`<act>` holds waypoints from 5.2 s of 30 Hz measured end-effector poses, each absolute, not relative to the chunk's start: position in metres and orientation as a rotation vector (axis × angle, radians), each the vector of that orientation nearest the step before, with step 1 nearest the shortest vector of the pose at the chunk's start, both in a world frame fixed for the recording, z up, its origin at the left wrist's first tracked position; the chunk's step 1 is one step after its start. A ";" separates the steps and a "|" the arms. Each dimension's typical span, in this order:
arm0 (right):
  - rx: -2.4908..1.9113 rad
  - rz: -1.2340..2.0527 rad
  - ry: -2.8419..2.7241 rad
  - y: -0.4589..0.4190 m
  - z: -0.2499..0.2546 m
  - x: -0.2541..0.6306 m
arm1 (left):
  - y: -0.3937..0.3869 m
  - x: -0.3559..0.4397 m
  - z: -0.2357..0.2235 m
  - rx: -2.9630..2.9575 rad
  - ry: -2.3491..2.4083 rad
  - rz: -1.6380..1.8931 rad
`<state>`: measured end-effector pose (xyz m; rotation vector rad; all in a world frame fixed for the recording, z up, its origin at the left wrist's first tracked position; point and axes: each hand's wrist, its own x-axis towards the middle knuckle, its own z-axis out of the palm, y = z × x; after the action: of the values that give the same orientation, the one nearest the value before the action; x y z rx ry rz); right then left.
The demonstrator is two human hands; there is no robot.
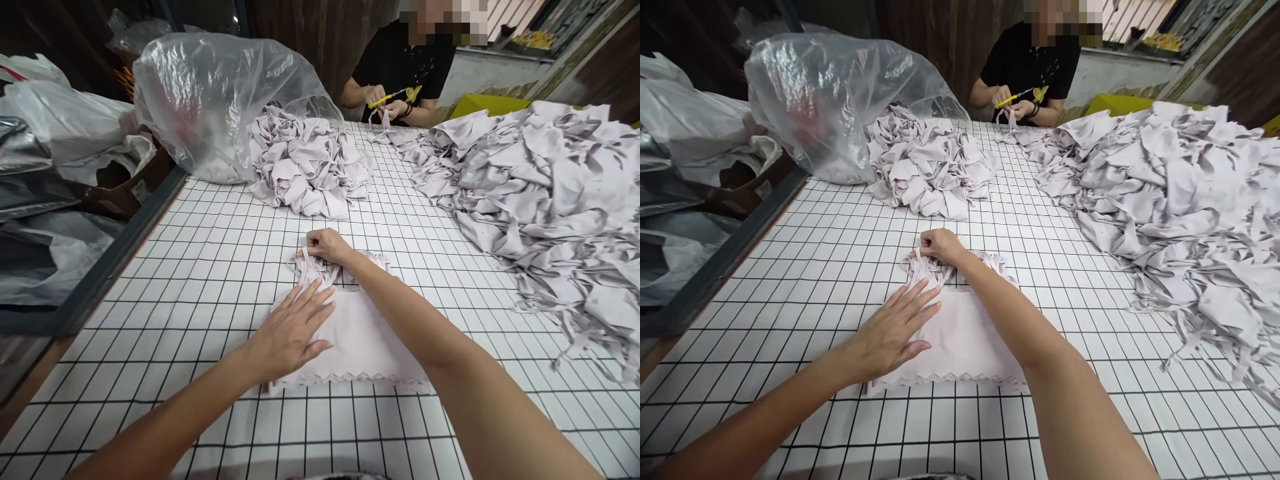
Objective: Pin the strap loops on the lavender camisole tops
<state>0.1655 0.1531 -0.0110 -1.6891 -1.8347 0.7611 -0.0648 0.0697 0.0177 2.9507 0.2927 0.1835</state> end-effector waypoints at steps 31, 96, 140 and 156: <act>-2.052 1.032 -1.298 0.023 0.020 0.267 | 0.031 0.068 -0.016 2.939 0.211 0.132; -1.437 1.048 -0.848 -0.059 0.031 0.230 | 0.058 0.093 0.044 1.197 0.633 0.232; -1.615 0.612 -1.607 -0.044 0.008 0.207 | 0.047 0.040 0.003 2.332 0.709 0.347; -1.582 0.568 -1.655 -0.046 0.004 0.205 | 0.048 0.045 0.007 2.225 0.743 0.310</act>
<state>0.2046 -0.0457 0.0038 -1.5819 -1.6549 0.5678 0.0448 0.0481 0.0071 2.2250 0.7426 0.3103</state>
